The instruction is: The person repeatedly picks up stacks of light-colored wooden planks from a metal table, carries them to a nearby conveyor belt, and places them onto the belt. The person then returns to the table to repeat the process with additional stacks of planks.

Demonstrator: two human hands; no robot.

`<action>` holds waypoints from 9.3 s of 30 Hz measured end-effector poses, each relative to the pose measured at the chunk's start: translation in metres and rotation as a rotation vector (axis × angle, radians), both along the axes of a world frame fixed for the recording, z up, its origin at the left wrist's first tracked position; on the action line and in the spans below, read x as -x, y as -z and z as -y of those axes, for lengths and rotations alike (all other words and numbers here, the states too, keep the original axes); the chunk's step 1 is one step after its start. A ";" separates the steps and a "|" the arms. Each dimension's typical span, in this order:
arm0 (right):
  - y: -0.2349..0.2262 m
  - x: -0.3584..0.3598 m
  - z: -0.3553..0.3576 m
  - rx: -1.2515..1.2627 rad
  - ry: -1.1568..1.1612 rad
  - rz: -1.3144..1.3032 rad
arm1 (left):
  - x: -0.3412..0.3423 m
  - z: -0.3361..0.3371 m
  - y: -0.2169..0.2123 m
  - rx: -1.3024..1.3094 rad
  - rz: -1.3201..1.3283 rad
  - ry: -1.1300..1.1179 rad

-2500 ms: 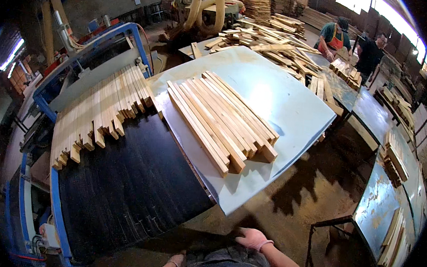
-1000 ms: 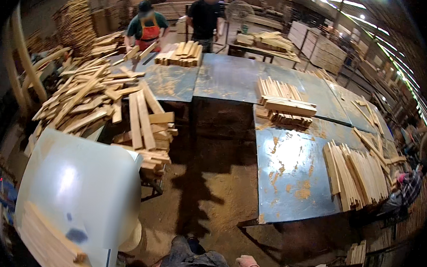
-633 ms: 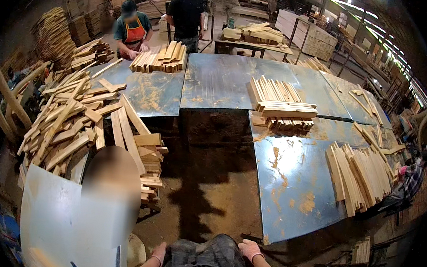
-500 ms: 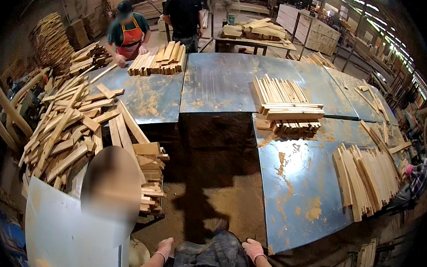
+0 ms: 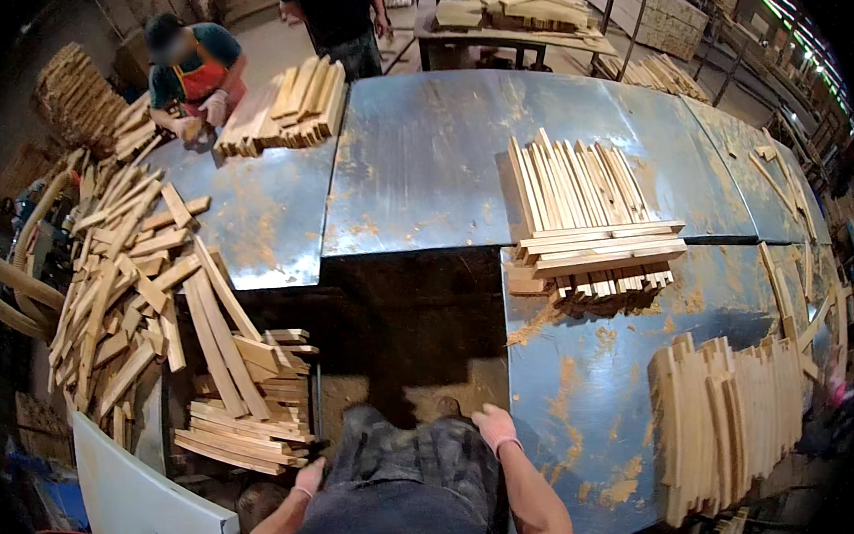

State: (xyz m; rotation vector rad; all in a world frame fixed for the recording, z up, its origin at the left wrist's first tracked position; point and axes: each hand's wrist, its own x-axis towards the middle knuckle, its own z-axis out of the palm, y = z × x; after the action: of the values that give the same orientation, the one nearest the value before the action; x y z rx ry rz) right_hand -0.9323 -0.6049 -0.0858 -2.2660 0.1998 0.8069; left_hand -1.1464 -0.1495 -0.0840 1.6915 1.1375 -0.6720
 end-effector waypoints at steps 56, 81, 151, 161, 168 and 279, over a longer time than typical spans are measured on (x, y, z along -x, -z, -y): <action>-0.028 -0.868 -0.523 -0.246 -0.304 0.115 | -0.974 -0.531 -0.002 -0.285 0.610 -0.397; -0.018 -1.076 -0.662 -0.074 0.118 0.321 | -1.155 -0.510 -0.032 -0.506 0.584 -0.087; -0.093 -0.674 -0.283 0.072 0.029 0.147 | -0.893 -0.039 -0.064 -0.247 0.416 0.024; -0.120 -0.684 -0.276 -0.086 0.157 0.002 | -0.879 -0.044 -0.098 0.128 0.408 -0.450; -0.108 -0.682 -0.281 -0.099 0.189 0.056 | -0.877 -0.037 -0.096 0.224 0.267 -0.098; -0.101 -0.371 0.094 0.132 1.485 0.324 | -0.781 0.425 -0.152 0.137 0.485 1.862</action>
State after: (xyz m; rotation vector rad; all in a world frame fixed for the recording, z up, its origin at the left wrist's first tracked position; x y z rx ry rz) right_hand -0.5617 -0.6994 0.0147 -1.6222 1.5305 -0.3673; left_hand -0.3656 -0.5748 0.0684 2.2285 -1.1203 -1.1792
